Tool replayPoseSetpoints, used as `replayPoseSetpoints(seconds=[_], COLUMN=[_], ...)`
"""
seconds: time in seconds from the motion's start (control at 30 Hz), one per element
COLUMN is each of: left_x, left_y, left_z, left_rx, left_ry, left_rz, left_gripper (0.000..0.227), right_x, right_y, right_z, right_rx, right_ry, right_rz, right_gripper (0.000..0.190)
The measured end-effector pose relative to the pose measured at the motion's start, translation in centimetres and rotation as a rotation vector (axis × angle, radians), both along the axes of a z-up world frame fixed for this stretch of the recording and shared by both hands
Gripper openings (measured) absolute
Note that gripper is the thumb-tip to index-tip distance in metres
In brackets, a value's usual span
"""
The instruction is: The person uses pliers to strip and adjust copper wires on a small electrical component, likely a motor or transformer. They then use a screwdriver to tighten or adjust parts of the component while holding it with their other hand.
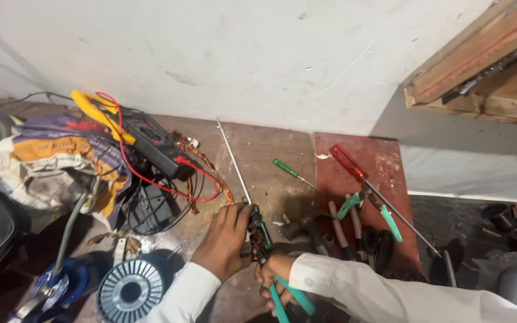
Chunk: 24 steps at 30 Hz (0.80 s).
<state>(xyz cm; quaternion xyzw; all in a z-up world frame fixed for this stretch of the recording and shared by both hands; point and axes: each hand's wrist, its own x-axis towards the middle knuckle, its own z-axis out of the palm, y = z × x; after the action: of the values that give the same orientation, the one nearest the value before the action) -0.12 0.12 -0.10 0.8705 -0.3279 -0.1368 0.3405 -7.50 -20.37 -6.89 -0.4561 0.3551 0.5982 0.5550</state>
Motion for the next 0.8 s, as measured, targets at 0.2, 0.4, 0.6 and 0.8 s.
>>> replayPoseSetpoints(seconds=[0.2,0.4,0.6,0.8], left_x=[-0.2,-0.4,-0.5,-0.7], left_y=[0.4,0.2,0.1,0.3], left_z=[0.0,-0.1,0.1,0.1], left_rx=[0.000,0.039,0.010,-0.036], left_ry=[-0.024,-0.006,-0.006,-0.007], left_rz=[-0.006,-0.002,0.019,0.035], left_gripper=[0.107,0.110,0.107,0.105], right_x=[-0.9,-1.9,-3.2,-2.1], right_y=[1.3,1.8,2.2,0.9], right_z=[1.6,0.7,-0.1,0.5], right_rx=[-0.276,-0.257,-0.112,0.052], right_ry=[-0.244,-0.283,-0.151,-0.055], right_rz=[0.078,0.060,-0.117,-0.117], right_gripper=[0.013,0.021,0.037,0.040])
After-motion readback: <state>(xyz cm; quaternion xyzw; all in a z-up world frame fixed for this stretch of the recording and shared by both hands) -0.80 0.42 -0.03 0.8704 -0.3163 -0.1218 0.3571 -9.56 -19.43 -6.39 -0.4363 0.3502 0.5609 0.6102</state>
